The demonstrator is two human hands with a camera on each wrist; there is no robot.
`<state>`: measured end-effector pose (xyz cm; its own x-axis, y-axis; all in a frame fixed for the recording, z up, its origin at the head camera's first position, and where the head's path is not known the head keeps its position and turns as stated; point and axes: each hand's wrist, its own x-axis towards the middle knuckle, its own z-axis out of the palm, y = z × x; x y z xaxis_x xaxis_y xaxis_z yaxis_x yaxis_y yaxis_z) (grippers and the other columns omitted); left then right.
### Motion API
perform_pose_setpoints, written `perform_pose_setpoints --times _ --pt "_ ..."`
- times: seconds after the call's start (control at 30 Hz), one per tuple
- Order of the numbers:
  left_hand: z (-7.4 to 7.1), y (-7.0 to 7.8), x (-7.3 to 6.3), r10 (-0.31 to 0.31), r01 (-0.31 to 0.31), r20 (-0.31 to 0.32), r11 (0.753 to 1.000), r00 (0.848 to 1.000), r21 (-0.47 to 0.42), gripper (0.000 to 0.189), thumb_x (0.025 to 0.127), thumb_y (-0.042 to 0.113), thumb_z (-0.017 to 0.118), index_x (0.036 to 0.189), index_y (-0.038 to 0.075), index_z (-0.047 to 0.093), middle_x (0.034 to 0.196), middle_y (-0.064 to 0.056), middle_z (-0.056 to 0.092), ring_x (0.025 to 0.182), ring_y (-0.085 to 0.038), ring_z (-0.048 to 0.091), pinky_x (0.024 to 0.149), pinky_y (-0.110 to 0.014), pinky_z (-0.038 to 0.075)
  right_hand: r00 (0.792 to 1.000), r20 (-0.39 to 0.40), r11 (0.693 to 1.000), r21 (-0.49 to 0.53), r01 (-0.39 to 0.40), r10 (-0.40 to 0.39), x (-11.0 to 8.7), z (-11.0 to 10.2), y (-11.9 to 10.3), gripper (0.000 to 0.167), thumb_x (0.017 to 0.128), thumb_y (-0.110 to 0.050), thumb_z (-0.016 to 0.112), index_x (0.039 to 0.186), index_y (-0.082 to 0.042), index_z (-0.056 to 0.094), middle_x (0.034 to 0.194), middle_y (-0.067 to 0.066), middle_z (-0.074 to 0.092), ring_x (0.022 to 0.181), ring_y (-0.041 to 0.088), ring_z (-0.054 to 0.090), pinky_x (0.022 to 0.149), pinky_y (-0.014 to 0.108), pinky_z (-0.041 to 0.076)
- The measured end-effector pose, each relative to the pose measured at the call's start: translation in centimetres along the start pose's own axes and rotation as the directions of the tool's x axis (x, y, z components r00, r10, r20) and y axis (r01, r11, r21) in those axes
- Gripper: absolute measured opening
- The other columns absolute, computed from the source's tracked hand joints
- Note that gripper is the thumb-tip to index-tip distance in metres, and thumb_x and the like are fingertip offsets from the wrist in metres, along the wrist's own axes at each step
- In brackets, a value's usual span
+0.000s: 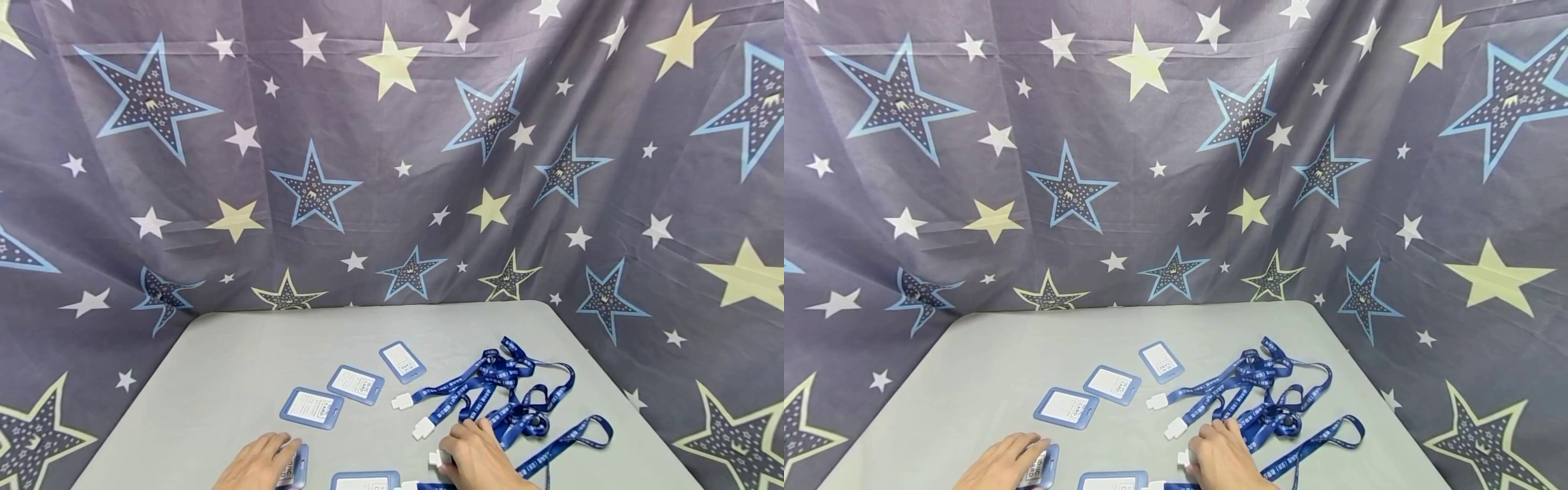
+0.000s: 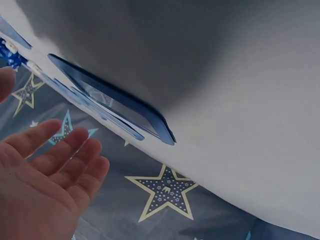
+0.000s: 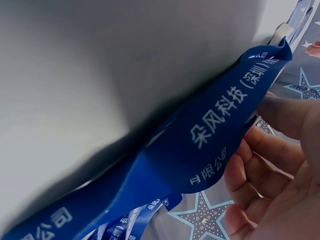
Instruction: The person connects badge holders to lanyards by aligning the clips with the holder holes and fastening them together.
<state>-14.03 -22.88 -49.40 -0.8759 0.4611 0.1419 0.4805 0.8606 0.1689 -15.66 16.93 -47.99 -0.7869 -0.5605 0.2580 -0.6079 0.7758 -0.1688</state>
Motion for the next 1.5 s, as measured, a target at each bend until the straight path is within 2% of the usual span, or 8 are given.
perform_pose_setpoints --times 0.13,0.37,0.5,0.67,0.93,1.07,1.5 --pt "0.0 -0.4 -0.1 -0.001 0.001 -0.014 1.000 1.000 0.012 0.112 0.069 0.093 0.059 0.129 -0.003 0.063 0.124 -0.020 0.063 0.116 -0.040 0.059 0.097 -0.061 0.051 1.000 -0.010 1.000 0.000 0.008 -0.008 0.0 0.0 0.0 0.020 0.083 -0.028 0.084 0.077 -0.026 0.065 0.076 -0.020 0.046 0.073 0.002 0.039 0.069 0.026 0.026" --pt "-0.1 -1.2 -0.4 -0.004 0.004 -0.001 1.000 1.000 0.010 0.113 0.070 0.090 0.062 0.129 -0.007 0.062 0.124 -0.023 0.062 0.115 -0.043 0.059 0.095 -0.063 0.051 0.998 -0.056 0.999 -0.013 0.030 -0.031 0.1 0.1 0.1 0.023 0.081 -0.028 0.085 0.074 -0.027 0.063 0.076 -0.020 0.048 0.074 0.002 0.040 0.068 0.025 0.027" --pt "-0.1 -1.8 -0.5 -0.033 0.033 0.040 0.999 0.999 -0.009 0.113 0.070 0.088 0.065 0.129 -0.008 0.061 0.126 -0.026 0.061 0.117 -0.046 0.057 0.097 -0.066 0.048 0.996 -0.080 0.999 -0.027 0.040 -0.042 0.2 0.2 0.1 0.026 0.080 -0.028 0.086 0.072 -0.028 0.061 0.076 -0.020 0.048 0.073 0.002 0.040 0.067 0.025 0.027" --pt "0.0 -2.4 -0.6 -0.088 0.092 0.113 0.995 0.990 -0.032 0.117 0.067 0.087 0.068 0.131 -0.010 0.059 0.129 -0.029 0.058 0.120 -0.050 0.054 0.101 -0.070 0.044 0.997 -0.062 0.999 -0.020 0.035 -0.036 0.2 0.2 0.0 0.024 0.081 -0.028 0.086 0.074 -0.027 0.063 0.077 -0.020 0.049 0.074 0.002 0.041 0.068 0.026 0.028" --pt "0.2 -2.7 -0.6 -0.146 0.152 0.172 0.988 0.974 -0.025 0.124 0.062 0.091 0.068 0.132 -0.012 0.058 0.129 -0.027 0.058 0.120 -0.048 0.054 0.100 -0.071 0.043 0.996 -0.080 0.998 -0.036 0.042 -0.045 0.3 0.2 0.0 0.023 0.079 -0.028 0.086 0.074 -0.026 0.064 0.077 -0.019 0.051 0.075 0.003 0.042 0.069 0.027 0.030" --pt "0.2 -2.7 -0.5 -0.160 0.167 0.177 0.986 0.971 -0.023 0.124 0.062 0.090 0.069 0.132 -0.012 0.058 0.129 -0.028 0.058 0.120 -0.048 0.054 0.100 -0.071 0.044 0.996 -0.079 0.998 -0.039 0.041 -0.044 0.3 0.2 -0.1 0.023 0.079 -0.028 0.087 0.074 -0.026 0.064 0.078 -0.019 0.052 0.075 0.003 0.042 0.069 0.027 0.030" --pt "0.1 -2.6 -0.5 -0.155 0.162 0.173 0.986 0.973 -0.032 0.122 0.063 0.087 0.072 0.131 -0.013 0.058 0.127 -0.028 0.058 0.118 -0.048 0.055 0.096 -0.070 0.046 0.998 -0.056 1.000 -0.018 0.019 -0.020 0.4 0.1 -0.2 0.022 0.080 -0.027 0.086 0.074 -0.028 0.065 0.079 -0.019 0.054 0.076 0.003 0.043 0.071 0.028 0.033"
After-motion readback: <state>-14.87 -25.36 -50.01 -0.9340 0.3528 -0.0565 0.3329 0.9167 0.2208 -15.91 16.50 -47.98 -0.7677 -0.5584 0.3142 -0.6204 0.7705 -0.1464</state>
